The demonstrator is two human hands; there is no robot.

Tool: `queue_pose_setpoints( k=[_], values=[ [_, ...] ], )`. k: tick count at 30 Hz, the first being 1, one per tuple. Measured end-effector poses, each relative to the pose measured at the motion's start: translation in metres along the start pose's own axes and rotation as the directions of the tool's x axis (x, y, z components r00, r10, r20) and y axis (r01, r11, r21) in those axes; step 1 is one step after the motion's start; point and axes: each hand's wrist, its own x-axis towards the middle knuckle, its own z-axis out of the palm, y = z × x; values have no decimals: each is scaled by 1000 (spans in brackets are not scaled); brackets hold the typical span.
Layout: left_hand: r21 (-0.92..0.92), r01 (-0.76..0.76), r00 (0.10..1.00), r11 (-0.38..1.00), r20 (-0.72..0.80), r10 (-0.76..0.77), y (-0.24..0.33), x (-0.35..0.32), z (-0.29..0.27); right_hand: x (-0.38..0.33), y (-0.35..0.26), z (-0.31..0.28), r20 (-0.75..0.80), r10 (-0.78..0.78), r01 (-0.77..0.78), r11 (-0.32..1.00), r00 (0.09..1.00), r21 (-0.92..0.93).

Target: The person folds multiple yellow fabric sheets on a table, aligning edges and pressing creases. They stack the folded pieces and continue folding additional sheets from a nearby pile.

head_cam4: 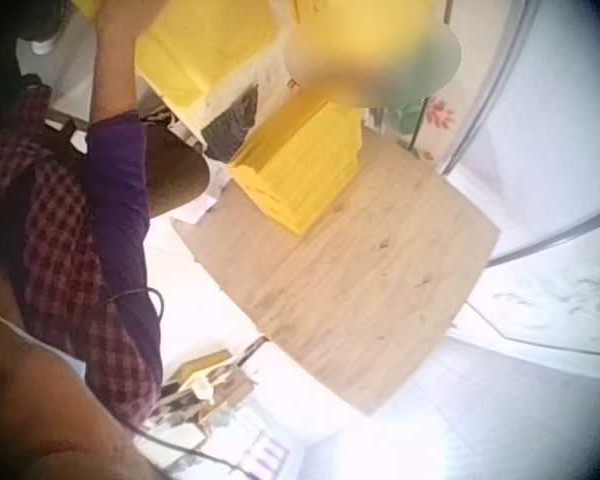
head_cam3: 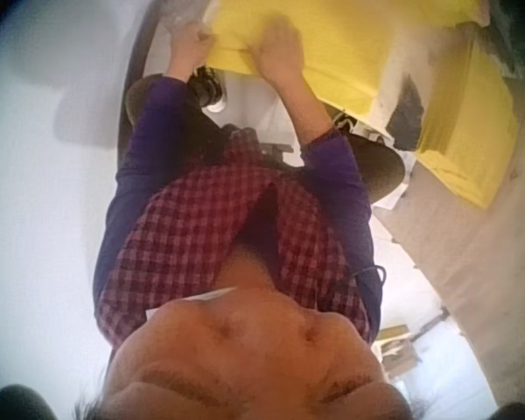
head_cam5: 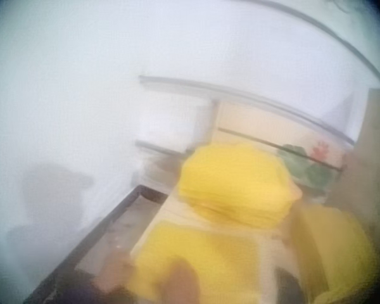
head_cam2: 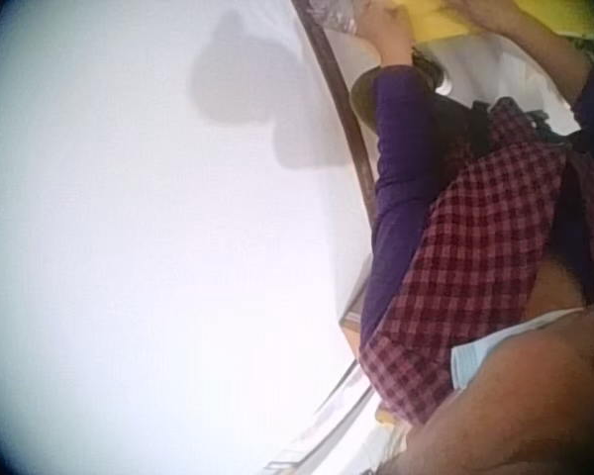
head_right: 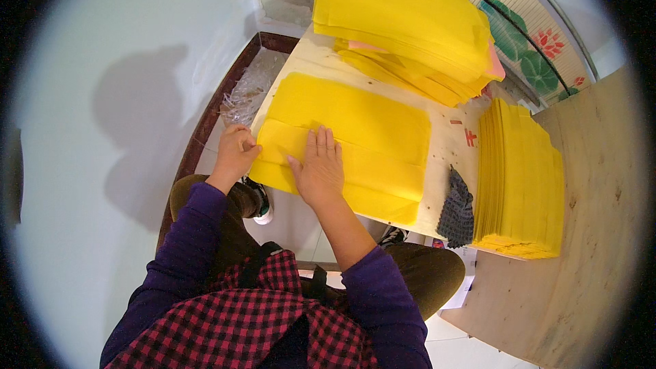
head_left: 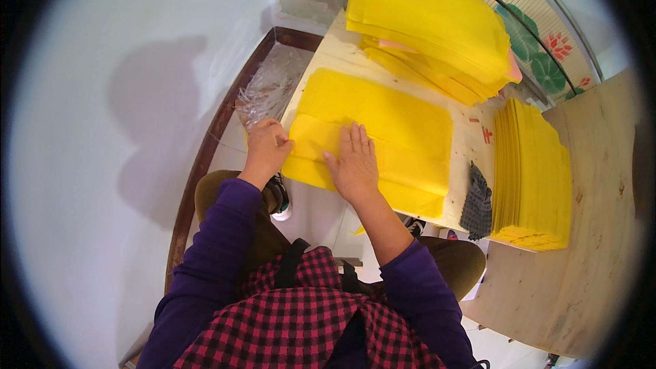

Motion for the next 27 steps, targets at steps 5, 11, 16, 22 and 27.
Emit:
queue_pose_setpoints(
  k=[5, 11, 16, 22, 27],
  values=[
    [29, 13, 1000, 999, -2, -13, 2, 0, -2, -6, 8, 9, -8, 38, -38, 997, 999, -61],
    [107, 48, 999, 993, 10, -49, 4, -4, -2, -14, 26, 8, -24, 75, -78, 982, 997, -169],
    [123, 124, 988, 985, 72, -133, 2, -2, -2, -34, 81, -13, -52, 241, -247, 949, 969, -194],
    [135, 137, 983, 981, 100, -151, 8, -1, -5, -56, 130, -33, -124, 332, -353, 903, 935, -245],
    [223, -162, 982, 961, -56, 179, 34, -6, -5, -56, 130, -33, -97, 385, -397, 892, 918, -215]
  ],
)
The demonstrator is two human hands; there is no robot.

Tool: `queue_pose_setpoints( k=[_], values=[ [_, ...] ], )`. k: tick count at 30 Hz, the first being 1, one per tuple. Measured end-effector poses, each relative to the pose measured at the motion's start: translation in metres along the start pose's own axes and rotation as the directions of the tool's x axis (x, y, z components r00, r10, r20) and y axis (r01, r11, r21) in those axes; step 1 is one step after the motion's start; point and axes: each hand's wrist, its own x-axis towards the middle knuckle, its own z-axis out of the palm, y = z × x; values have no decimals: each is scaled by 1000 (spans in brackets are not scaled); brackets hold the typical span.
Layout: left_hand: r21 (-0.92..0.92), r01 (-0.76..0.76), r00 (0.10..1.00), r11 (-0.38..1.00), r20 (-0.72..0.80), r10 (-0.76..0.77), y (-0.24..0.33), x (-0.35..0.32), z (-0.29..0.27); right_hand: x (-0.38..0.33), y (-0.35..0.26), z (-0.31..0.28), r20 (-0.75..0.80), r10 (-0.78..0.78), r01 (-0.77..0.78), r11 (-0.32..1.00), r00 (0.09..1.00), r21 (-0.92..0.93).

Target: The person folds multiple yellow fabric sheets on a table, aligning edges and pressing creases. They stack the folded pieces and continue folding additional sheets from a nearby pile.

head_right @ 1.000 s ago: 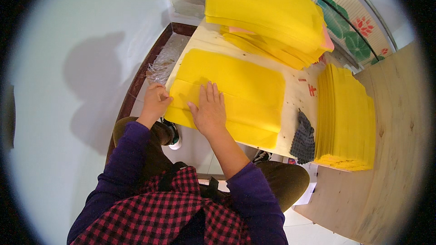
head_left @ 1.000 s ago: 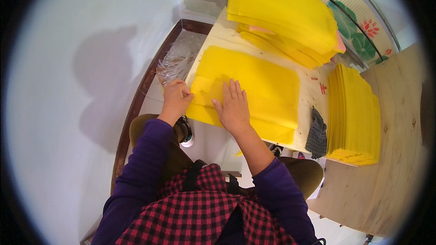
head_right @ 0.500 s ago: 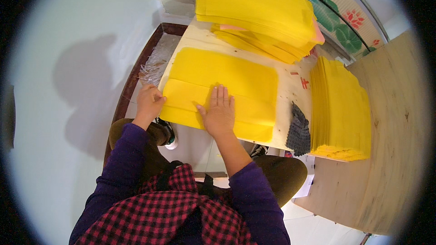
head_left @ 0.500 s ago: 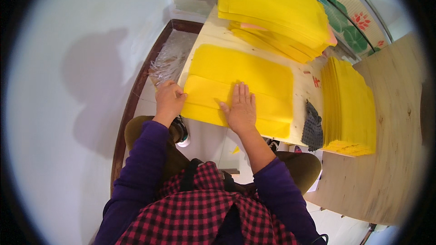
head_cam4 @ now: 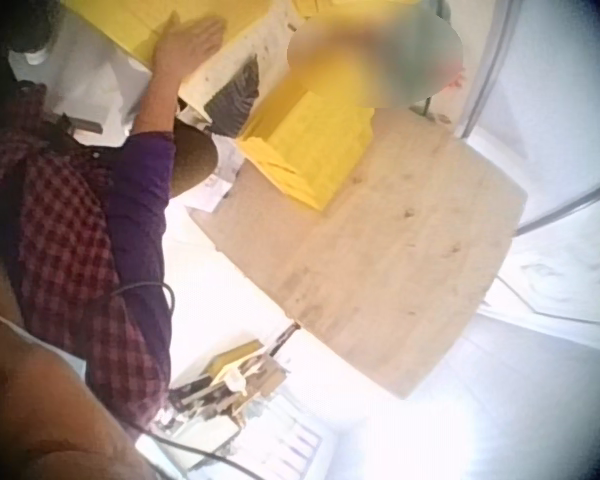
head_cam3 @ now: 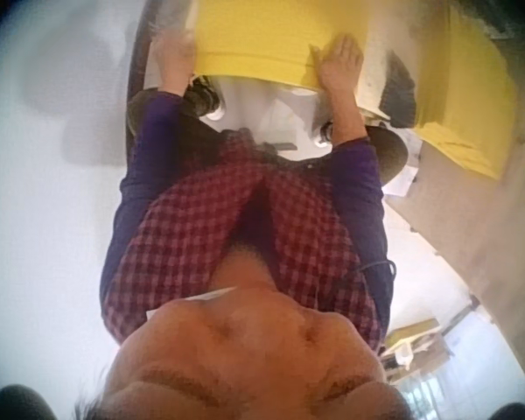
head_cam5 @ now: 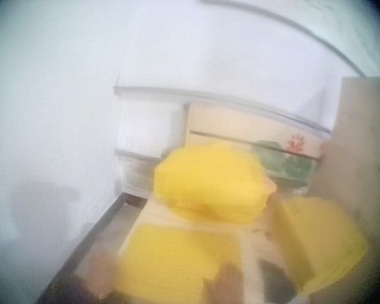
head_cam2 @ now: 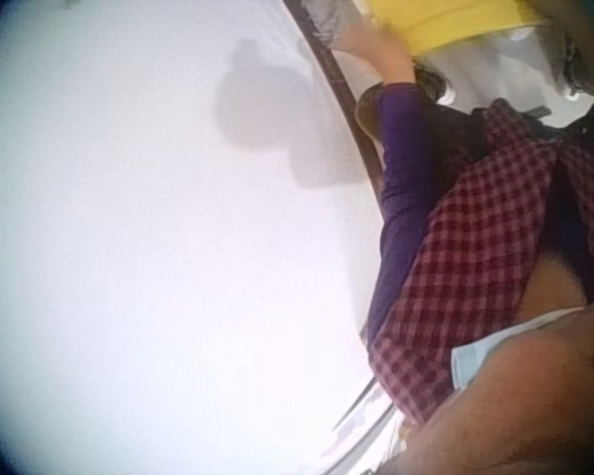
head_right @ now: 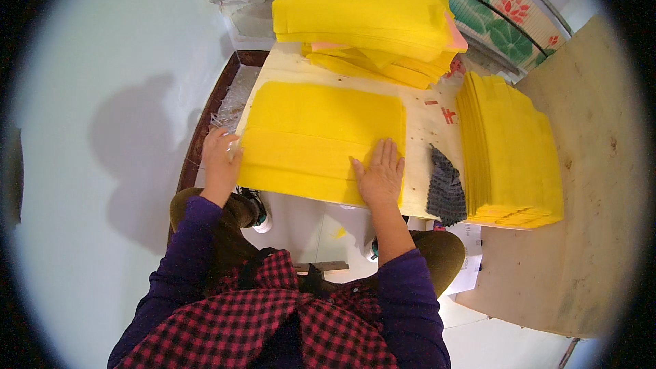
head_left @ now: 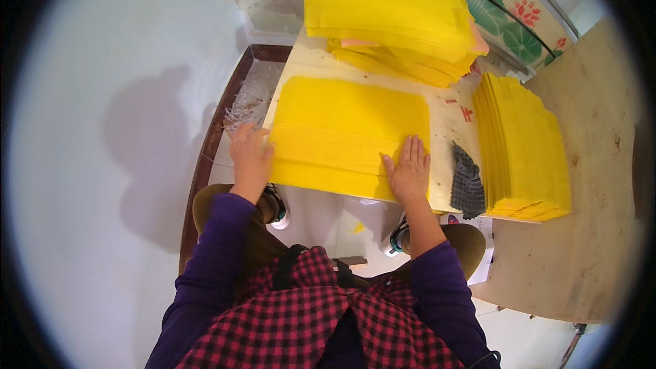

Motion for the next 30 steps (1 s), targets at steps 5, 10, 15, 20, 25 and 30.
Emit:
queue_pose_setpoints(
  k=[5, 10, 15, 20, 25, 30],
  values=[
    [-270, -343, 899, 900, 183, 398, 99, -13, 51, 1, 1, 2, 23, 6, -6, 1000, 1000, -8],
    [-189, -161, 822, 969, 518, 237, 159, -14, 91, 1, 5, 4, -33, -56, 54, 997, 998, -59],
    [128, -183, 890, 975, 442, 109, 101, -12, 76, 0, 6, 6, -35, -54, 52, 998, 998, -44],
    [240, 18, 930, 971, 354, -104, 30, -3, 43, -1, 6, 6, -25, -38, 38, 999, 999, 0],
    [284, 57, 916, 957, 366, -164, 26, 0, 39, 2, -6, -8, 12, -5, 5, 1000, 1000, -30],
    [310, 34, 915, 950, 372, -154, 29, 0, 39, -6, -68, -1, 53, -221, 220, 975, 974, 23]
  ],
)
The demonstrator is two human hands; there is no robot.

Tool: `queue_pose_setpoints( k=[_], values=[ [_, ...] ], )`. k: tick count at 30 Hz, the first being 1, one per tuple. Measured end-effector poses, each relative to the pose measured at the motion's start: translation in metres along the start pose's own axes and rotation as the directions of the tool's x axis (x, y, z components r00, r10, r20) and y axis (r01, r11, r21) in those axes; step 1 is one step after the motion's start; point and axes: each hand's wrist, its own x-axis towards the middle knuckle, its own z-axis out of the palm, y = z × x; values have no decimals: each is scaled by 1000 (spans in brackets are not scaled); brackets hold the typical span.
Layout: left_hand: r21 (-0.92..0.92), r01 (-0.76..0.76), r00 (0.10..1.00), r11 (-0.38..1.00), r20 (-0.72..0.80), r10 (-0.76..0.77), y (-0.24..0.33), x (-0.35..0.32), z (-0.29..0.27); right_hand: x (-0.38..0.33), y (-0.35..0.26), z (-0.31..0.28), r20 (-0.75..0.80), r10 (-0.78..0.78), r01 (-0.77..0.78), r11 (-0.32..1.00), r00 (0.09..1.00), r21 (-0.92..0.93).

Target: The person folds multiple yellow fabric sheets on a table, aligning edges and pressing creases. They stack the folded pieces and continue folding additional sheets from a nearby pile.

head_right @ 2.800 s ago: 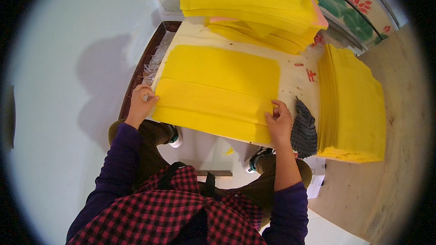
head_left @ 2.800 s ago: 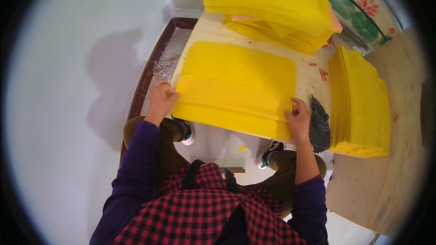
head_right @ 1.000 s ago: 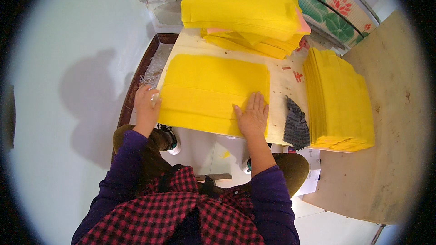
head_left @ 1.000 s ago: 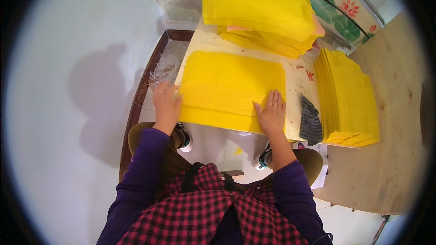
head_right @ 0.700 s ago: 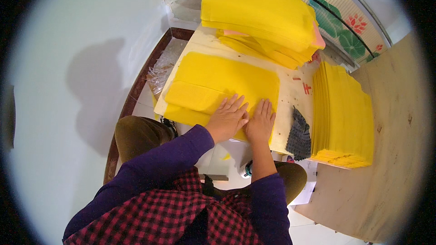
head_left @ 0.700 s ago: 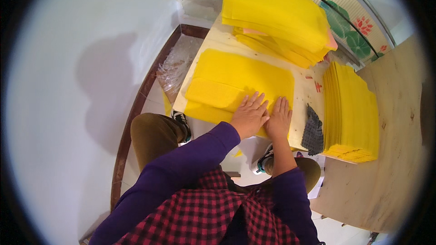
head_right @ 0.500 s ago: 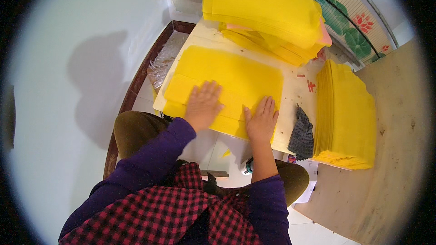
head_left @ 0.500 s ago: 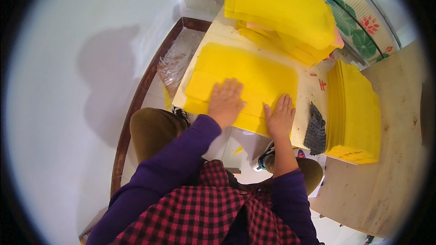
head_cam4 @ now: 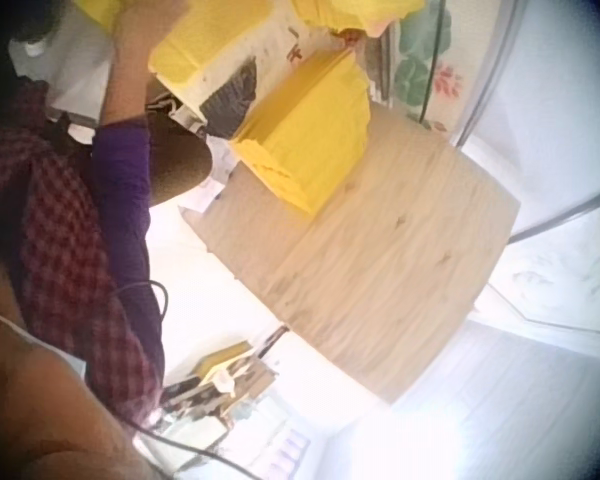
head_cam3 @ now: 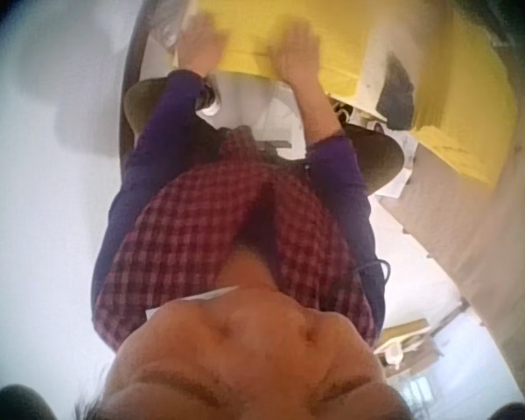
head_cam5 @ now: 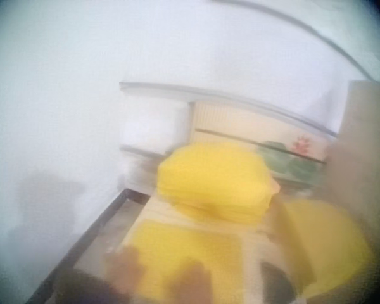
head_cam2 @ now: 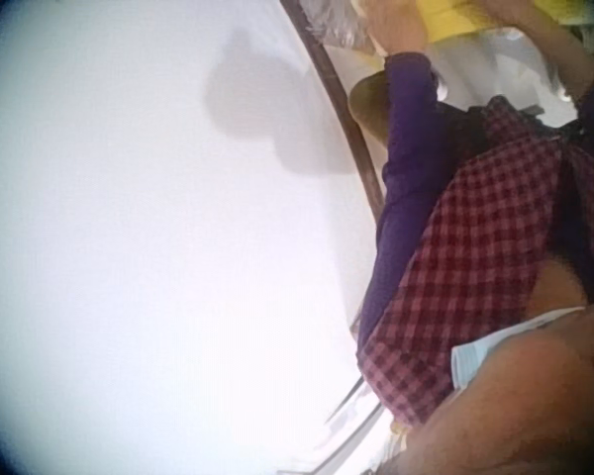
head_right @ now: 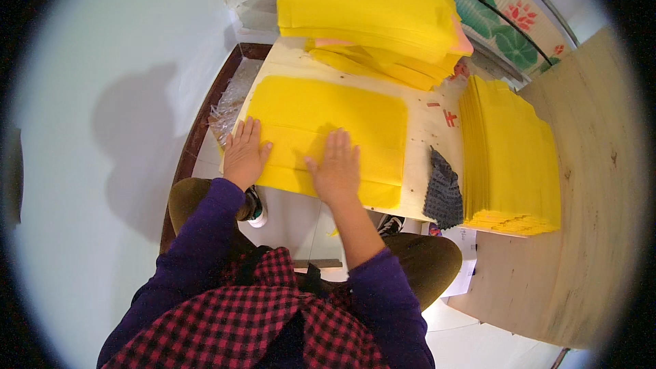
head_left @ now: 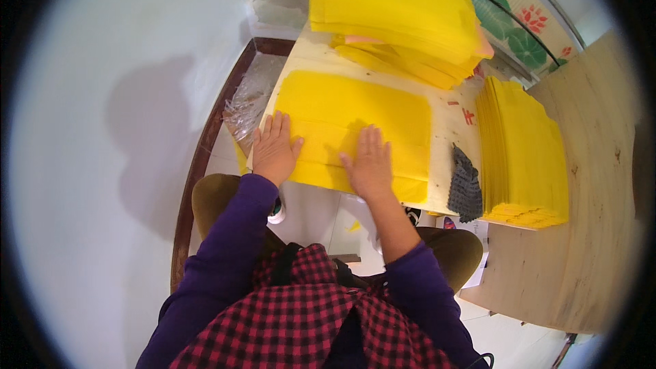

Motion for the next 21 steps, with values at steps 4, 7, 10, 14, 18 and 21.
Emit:
queue_pose_setpoints(
  k=[4, 7, 10, 14, 18, 21],
  values=[
    [5, -16, 1000, 1000, -19, 17, -3, 0, 0, -8, 5, 5, 27, 19, -20, 998, 999, 61],
    [-19, -25, 999, 999, -37, 25, -4, -1, 2, -23, 52, 2, 3, 119, -119, 992, 993, 43],
    [3, -26, 999, 1000, -42, 26, -5, 0, 5, -34, 88, 0, -40, 196, -196, 981, 980, 15],
    [-130, -42, 993, 991, -114, 27, -10, 1, 0, -50, 100, -9, -142, 229, -223, 973, 963, 54],
    [-438, -140, 962, 888, -272, 18, -19, -19, -18, -81, 84, -23, -1, 316, -171, 516, 949, 839],
    [-934, 157, 981, 321, 110, -162, -14, -47, -28, -96, 66, -25, 388, 336, -198, -482, 858, 854]
  ],
)
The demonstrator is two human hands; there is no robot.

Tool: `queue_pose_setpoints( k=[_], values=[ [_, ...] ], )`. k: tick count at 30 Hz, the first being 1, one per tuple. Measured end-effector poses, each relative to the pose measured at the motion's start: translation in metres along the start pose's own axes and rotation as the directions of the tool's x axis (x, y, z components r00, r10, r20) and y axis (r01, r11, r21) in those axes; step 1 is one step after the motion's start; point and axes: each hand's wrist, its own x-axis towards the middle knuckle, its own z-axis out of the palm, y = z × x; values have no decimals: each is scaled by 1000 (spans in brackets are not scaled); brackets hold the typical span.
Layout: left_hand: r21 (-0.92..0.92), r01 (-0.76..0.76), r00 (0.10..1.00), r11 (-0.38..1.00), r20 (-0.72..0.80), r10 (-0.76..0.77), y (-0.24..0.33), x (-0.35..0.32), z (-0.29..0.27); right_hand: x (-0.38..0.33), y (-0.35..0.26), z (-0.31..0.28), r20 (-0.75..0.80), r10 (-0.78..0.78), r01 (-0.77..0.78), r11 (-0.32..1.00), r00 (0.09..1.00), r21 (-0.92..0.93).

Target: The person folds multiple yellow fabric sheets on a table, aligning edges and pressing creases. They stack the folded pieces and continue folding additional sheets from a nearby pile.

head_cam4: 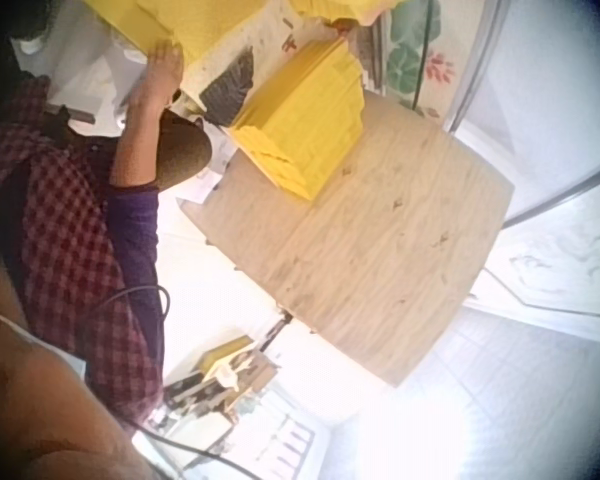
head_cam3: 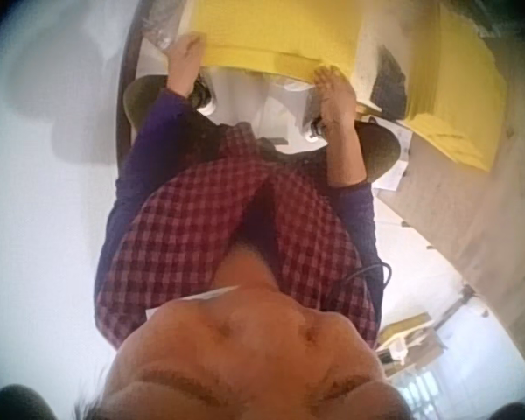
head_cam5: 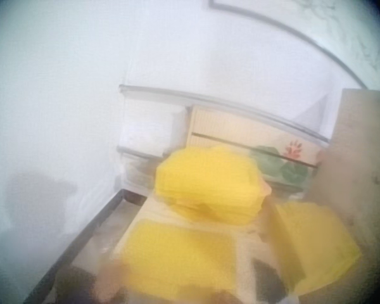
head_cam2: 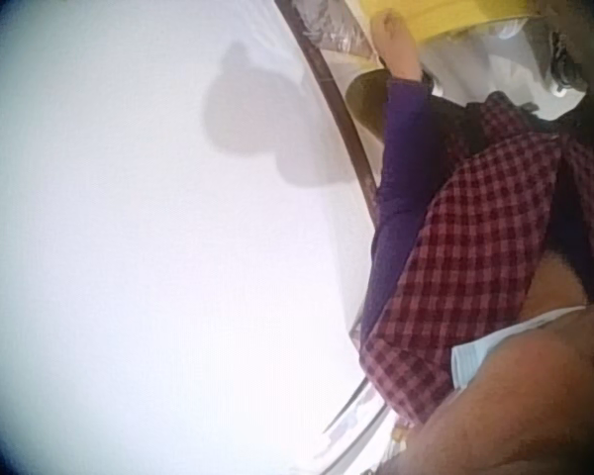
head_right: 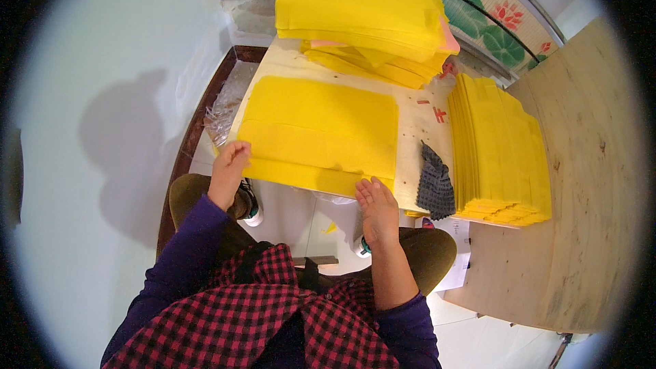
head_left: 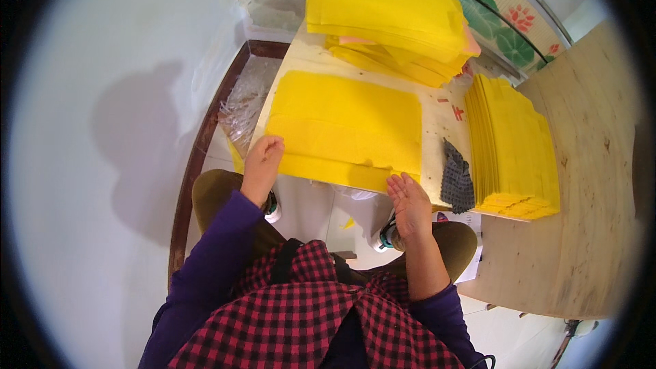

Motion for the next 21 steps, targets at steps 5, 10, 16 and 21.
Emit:
queue_pose_setpoints(
  k=[5, 10, 16, 21],
  values=[
    [-734, 420, 878, 534, 181, -442, 4, -19, 7, 7, 4, 4, -99, 51, -19, 952, 994, 304],
    [-804, 481, 804, 349, 246, -541, 9, -11, 5, 19, -4, -6, -123, 73, -29, 945, 990, 327],
    [-802, 478, 810, 358, 245, -532, 9, -4, -4, 38, -29, -18, -172, 183, -162, 978, 968, 129],
    [-796, 468, 825, 383, 239, -511, 6, 3, -12, 60, -42, -24, -256, 214, -244, 965, 943, -93]
  ],
)
